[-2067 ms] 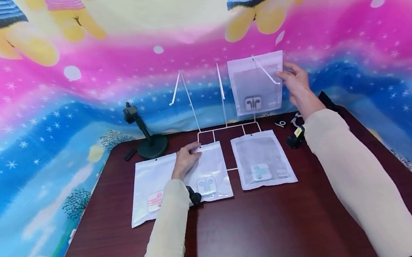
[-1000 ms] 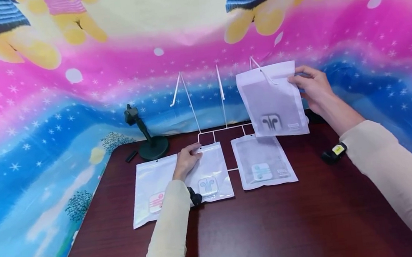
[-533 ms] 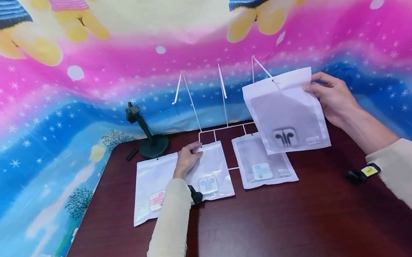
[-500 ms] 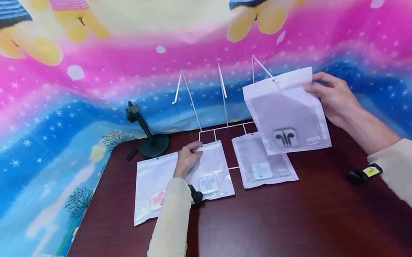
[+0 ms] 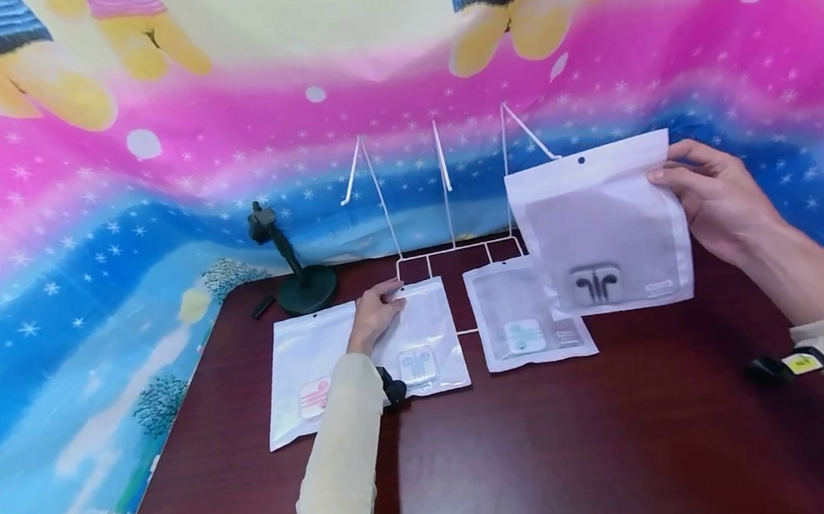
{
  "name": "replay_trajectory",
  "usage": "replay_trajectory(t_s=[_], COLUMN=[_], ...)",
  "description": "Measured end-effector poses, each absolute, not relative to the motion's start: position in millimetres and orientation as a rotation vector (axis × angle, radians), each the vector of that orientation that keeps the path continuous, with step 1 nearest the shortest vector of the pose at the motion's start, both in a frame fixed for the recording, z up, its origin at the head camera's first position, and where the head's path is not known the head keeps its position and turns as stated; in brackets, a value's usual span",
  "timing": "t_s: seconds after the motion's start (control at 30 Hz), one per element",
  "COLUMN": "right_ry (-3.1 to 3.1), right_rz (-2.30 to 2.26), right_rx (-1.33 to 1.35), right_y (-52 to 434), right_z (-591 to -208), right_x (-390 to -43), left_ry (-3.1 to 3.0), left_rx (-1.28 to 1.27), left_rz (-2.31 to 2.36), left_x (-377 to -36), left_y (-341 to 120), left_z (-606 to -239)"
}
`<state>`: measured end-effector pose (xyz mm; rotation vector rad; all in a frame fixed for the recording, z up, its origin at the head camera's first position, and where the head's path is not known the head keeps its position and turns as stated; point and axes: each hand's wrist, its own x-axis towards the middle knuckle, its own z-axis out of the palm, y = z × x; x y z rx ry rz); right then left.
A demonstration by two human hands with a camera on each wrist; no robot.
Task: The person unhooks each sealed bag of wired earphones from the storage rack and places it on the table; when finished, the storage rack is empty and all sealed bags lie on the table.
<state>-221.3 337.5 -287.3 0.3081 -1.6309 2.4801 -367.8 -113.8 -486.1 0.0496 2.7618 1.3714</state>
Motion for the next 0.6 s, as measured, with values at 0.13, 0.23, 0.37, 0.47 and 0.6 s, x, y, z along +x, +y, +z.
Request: replay_trajectory(t_s=[0.13, 0.23, 0.37, 0.47, 0.6], right_ry=[-1.616, -1.615, -1.644, -1.649, -1.682], right_rz=[2.497, 2.522, 2.517, 2.526, 2.532], right_rx=[0.267, 0.216, 0.179, 0.169, 0.11], right_y=[352.4, 364.2, 380.3, 390.2, 399.3], right_z=[-298.8, -309.4, -320.0, -327.1, -344.5], right_x=[-216.0, -213.7, -211.1, -210.2, -210.3], left_ry=[2.764, 2.771, 2.776, 2.775, 2.767], left_rx=[0.074, 0.057, 0.063, 0.071, 0.041], left_rz=[1.378, 1.374, 1.367, 1.368, 1.368], left_x=[-365.3, -365.1, -369.8, -372.8, -371.5], left_y=[-116.0, -116.5, -115.6, -115.3, -115.8], left_z=[-484.1, -485.0, -483.1, -480.4, -481.8])
